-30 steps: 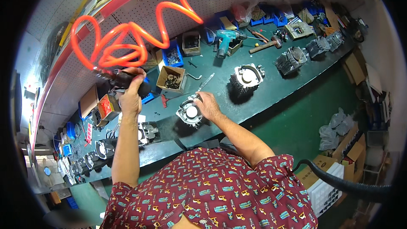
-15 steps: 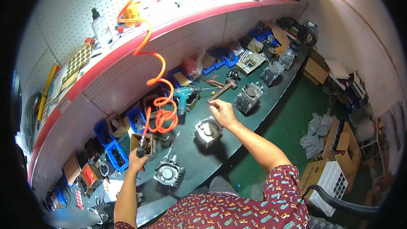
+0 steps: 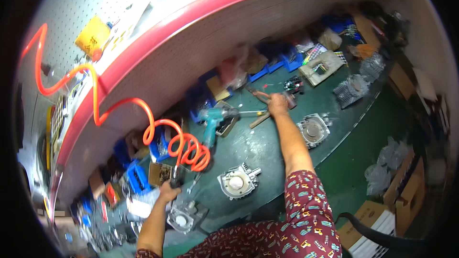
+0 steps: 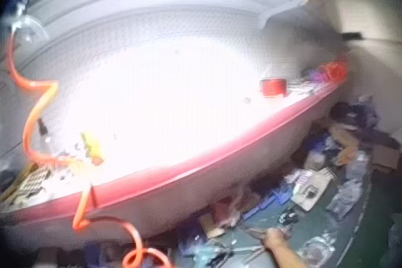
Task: The person assembles small electrical components on a workbench. They use a cordless drill to fasten screws into a metal housing, then insert a bundle of blue wires into a cylindrical component and secure it with a black cap.
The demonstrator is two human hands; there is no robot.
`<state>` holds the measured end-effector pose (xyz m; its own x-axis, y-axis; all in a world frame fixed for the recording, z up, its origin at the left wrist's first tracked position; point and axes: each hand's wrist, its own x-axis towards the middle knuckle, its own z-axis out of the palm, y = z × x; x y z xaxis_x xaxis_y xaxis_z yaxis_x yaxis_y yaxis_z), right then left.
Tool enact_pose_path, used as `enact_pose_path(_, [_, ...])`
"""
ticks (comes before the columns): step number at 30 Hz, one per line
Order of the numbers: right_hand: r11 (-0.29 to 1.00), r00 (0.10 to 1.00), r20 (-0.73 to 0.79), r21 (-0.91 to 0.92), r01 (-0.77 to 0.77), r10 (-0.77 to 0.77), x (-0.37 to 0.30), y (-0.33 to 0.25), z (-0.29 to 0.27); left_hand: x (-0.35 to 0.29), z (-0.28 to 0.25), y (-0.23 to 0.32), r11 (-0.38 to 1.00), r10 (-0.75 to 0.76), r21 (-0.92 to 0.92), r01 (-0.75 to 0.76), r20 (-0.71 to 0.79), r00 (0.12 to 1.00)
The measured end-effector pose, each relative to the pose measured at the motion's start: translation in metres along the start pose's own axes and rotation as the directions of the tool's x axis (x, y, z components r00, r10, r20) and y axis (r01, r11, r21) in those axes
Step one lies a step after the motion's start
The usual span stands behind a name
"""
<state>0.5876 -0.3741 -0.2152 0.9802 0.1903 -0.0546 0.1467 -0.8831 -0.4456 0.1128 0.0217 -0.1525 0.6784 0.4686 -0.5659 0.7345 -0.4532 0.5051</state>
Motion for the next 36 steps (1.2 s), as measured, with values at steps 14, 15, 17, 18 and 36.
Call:
enact_pose_path(14, [0.934, 0.937, 0.345, -0.351, 0.075, 0.054, 0.045, -0.004, 0.032, 0.022, 0.021, -0.018, 0.997, -0.07, 0.024, 0.07, -0.029, 0.997])
enact_pose_path(15, [0.933, 0.935, 0.351, -0.349, 0.086, 0.045, 0.045, -0.003, 0.032, 0.024, 0.022, -0.02, 0.997, -0.067, 0.021, 0.068, -0.03, 0.997])
enact_pose_path(17, [0.954, 0.942, 0.336, -0.288, 0.086, 0.017, 0.043, -0.002, 0.034, 0.025, 0.024, -0.026, 0.998, -0.062, 0.008, 0.062, -0.018, 0.998])
enact_pose_path(18, [0.968, 0.942, 0.335, -0.243, 0.058, 0.028, 0.047, 0.004, 0.032, 0.024, 0.023, -0.016, 1.0, -0.024, -0.001, 0.024, -0.037, 0.999])
enact_pose_path(36, [0.636, 0.743, 0.37, 0.766, 0.094, -0.557, -0.299, -0.274, 0.023, -0.024, -0.019, 0.046, 0.953, 0.289, 0.202, -0.227, -0.37, 0.883])
